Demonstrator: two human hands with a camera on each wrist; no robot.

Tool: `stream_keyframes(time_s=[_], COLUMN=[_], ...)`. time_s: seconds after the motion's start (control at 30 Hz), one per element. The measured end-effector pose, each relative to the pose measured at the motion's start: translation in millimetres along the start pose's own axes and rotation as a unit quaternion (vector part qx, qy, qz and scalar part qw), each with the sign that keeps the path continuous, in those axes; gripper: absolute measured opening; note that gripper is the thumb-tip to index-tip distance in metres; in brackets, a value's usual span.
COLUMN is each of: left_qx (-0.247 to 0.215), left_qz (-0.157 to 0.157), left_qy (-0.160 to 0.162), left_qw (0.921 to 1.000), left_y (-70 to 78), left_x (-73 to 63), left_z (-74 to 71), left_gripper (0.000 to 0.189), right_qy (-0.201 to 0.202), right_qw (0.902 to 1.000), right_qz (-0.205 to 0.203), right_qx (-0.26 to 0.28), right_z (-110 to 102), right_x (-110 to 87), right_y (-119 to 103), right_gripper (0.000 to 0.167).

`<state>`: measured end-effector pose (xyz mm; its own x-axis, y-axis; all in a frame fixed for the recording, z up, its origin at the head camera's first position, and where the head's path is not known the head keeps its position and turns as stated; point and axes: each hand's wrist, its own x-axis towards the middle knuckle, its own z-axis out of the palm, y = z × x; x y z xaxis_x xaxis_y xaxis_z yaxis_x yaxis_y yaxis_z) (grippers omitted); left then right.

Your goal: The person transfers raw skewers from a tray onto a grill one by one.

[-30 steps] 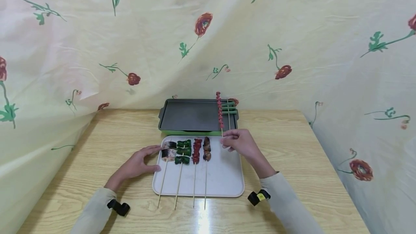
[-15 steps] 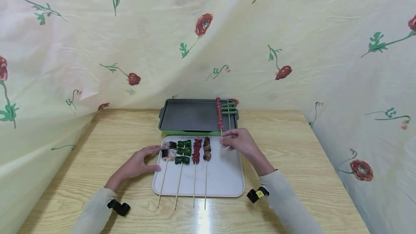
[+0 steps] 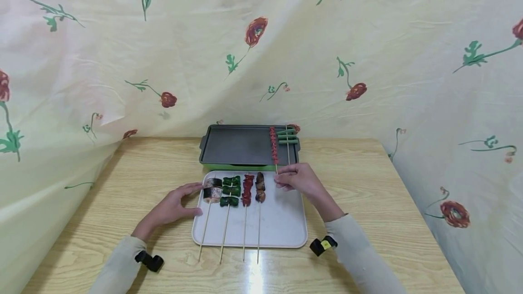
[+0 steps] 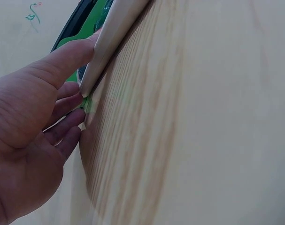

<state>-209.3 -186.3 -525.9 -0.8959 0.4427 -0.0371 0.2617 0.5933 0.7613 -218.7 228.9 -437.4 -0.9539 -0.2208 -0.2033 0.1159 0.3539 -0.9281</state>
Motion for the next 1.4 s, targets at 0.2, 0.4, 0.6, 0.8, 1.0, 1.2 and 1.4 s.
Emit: stream_keyframes(time_s=[0.2, 0.4, 0.6, 0.8, 1.0, 1.2, 1.4], left_qx=[-0.001, 0.003, 0.005, 0.008, 0.006, 0.005, 0.002], left_qz=[-0.002, 0.000, -0.006, -0.008, -0.002, -0.001, -0.005], left_qy=[0.000, 0.000, -0.002, -0.002, -0.005, -0.005, -0.005], left_qw=[1.0000, 1.0000, 1.0000, 0.9999, 1.0000, 1.0000, 1.0000], left_y=[-0.8, -1.1, 1.8, 3.4, 4.5, 3.9, 4.5], left_x=[0.3, 0.5, -0.4, -0.5, 0.0, 0.2, -0.5], left_z=[0.7, 0.3, -0.4, -0.3, -1.7, -1.4, -0.6], left_gripper=[0.077, 0.078, 0.078, 0.078, 0.078, 0.077, 0.077], right_qy=[0.003, -0.001, -0.007, -0.004, 0.010, 0.026, 0.045], right_qw=[1.0000, 0.9990, 0.9981, 0.9978, 0.9980, 0.9962, 0.9936], right_qz=[0.004, 0.004, 0.013, 0.001, -0.018, -0.048, -0.071], right_qx=[-0.007, -0.045, -0.059, -0.066, -0.060, -0.067, -0.075], right_z=[2.6, 5.6, 9.0, 7.3, 5.3, 5.2, 15.7], right_x=[-1.1, -4.3, -8.4, -15.2, -33.9, -58.6, -84.7], right_y=[0.0, -0.4, 0.2, 3.0, -1.4, -6.7, -12.5], right_gripper=[0.044, 0.045, 0.048, 0.051, 0.048, 0.042, 0.040])
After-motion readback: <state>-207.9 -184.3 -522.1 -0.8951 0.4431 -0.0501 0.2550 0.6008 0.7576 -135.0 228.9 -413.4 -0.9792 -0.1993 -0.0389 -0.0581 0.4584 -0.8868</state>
